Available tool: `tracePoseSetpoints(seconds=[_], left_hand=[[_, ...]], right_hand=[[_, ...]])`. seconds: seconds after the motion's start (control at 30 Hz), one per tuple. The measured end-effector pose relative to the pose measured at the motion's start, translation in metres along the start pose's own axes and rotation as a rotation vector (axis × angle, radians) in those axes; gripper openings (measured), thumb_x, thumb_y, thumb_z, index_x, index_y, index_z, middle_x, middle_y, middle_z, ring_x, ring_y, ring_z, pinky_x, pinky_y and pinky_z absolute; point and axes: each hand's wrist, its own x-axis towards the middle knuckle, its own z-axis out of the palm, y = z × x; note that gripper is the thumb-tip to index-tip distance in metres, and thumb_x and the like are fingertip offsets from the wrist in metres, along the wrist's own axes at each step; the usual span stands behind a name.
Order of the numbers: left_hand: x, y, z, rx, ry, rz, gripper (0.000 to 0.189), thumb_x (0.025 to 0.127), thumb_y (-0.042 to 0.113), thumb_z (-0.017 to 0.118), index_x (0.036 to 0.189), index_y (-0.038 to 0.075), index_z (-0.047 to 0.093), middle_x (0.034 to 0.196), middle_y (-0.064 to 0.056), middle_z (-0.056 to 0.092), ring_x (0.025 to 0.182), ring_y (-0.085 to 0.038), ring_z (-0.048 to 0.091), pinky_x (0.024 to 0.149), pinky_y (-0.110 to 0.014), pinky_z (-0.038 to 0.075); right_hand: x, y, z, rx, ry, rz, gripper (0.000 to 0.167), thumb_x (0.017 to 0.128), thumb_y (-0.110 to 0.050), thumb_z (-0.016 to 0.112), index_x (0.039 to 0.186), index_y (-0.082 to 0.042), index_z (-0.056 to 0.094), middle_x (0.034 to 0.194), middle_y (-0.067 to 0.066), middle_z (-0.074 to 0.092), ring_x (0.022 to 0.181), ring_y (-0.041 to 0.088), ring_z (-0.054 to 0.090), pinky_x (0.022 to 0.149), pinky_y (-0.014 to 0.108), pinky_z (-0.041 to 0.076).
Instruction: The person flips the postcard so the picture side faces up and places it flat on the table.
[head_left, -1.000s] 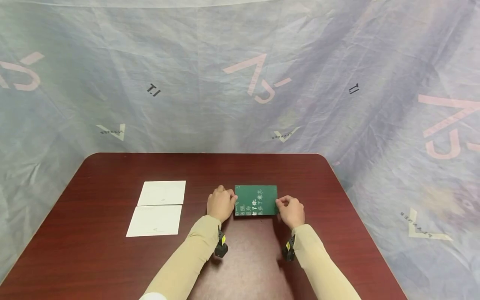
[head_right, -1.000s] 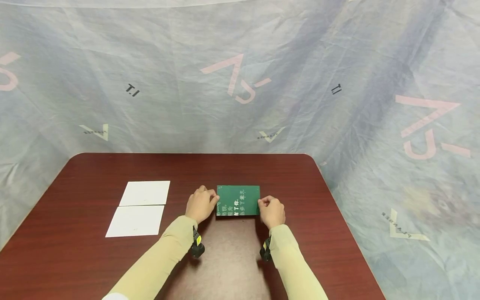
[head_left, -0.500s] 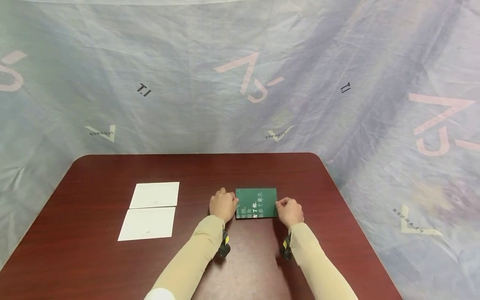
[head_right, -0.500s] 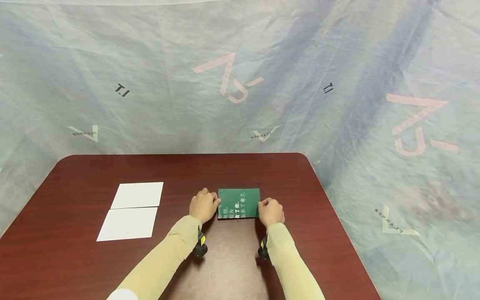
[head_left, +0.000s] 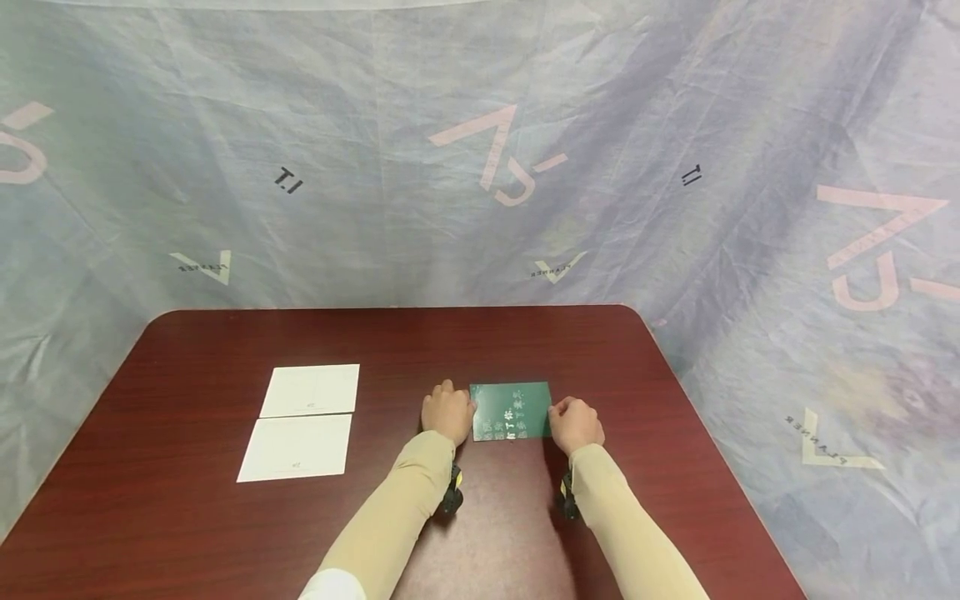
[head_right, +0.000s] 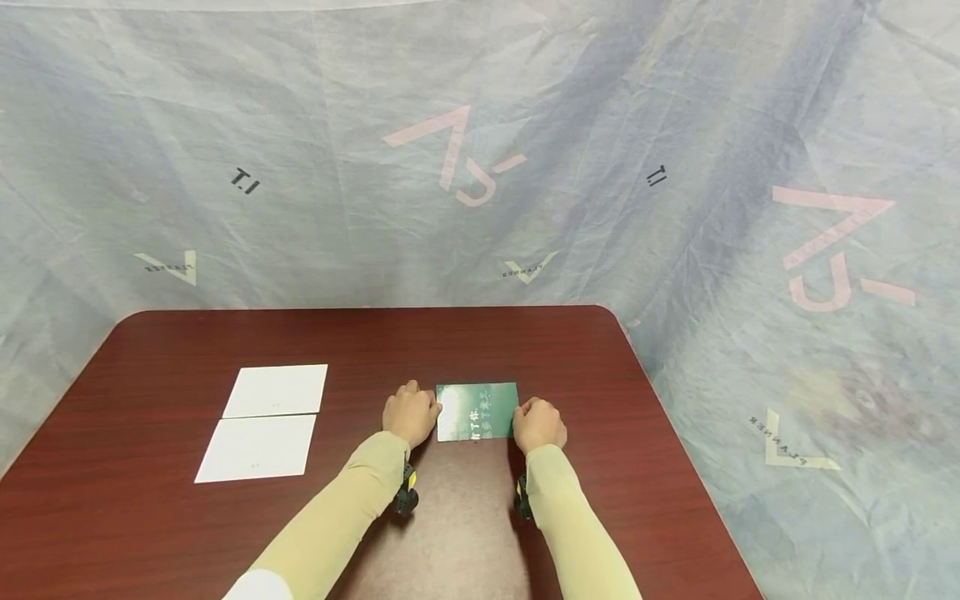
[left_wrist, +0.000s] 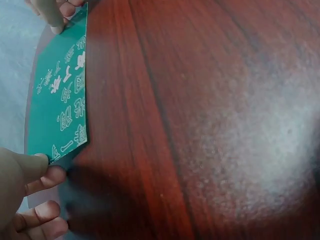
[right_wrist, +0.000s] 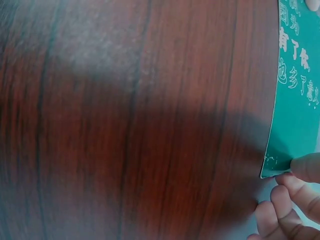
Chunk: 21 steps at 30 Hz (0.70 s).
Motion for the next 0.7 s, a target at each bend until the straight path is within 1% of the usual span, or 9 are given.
tracePoseSetpoints(seconds=[0.2,0.33,0.47,0.57,0.7], left_hand=[[0.0,-0.001,-0.002,0.024,-0.021,-0.004,0.023,0.098,0.029,0.069,0.105,0.009,0.077,0.108,-0.015,0.062,0.105,-0.033,0.06,0.09,-0.049,0.049],[0.0,-0.002,-0.002,0.014,-0.019,-0.002,0.021,0.097,0.029,0.069,0.105,0.01,0.077,0.108,-0.015,0.062,0.104,-0.033,0.06,0.089,-0.049,0.049],[0.0,-0.004,-0.005,0.008,-0.024,0.0,0.019,0.097,0.03,0.07,0.1,0.012,0.076,0.106,-0.014,0.062,0.103,-0.033,0.06,0.088,-0.049,0.049],[0.0,-0.004,-0.012,0.008,-0.042,0.0,0.019,0.097,0.032,0.071,0.093,0.013,0.074,0.103,-0.013,0.063,0.101,-0.033,0.062,0.088,-0.049,0.049],[0.0,-0.004,-0.021,-0.005,-0.048,-0.005,0.022,0.096,0.033,0.071,0.084,0.014,0.07,0.093,-0.01,0.064,0.093,-0.032,0.066,0.087,-0.049,0.051]], right_hand=[[0.001,-0.001,0.002,-0.044,0.009,-0.018,0.023,0.098,-0.026,0.063,0.084,-0.009,0.068,0.074,0.007,0.065,0.067,0.026,0.062,0.064,0.045,0.049],[0.0,-0.001,0.002,-0.056,0.018,-0.027,0.023,0.097,-0.026,0.063,0.082,-0.009,0.067,0.075,0.008,0.066,0.067,0.027,0.062,0.064,0.046,0.05],[-0.002,-0.002,-0.001,-0.058,0.042,-0.041,0.023,0.096,-0.026,0.064,0.081,-0.01,0.067,0.075,0.008,0.066,0.067,0.027,0.063,0.063,0.047,0.05],[-0.002,-0.004,-0.005,-0.052,0.057,-0.055,0.023,0.096,-0.027,0.065,0.081,-0.01,0.067,0.075,0.008,0.066,0.066,0.027,0.063,0.062,0.046,0.049],[-0.003,-0.009,-0.01,-0.042,0.041,-0.056,0.024,0.096,-0.029,0.065,0.085,-0.008,0.068,0.075,0.008,0.066,0.066,0.026,0.063,0.061,0.045,0.049]])
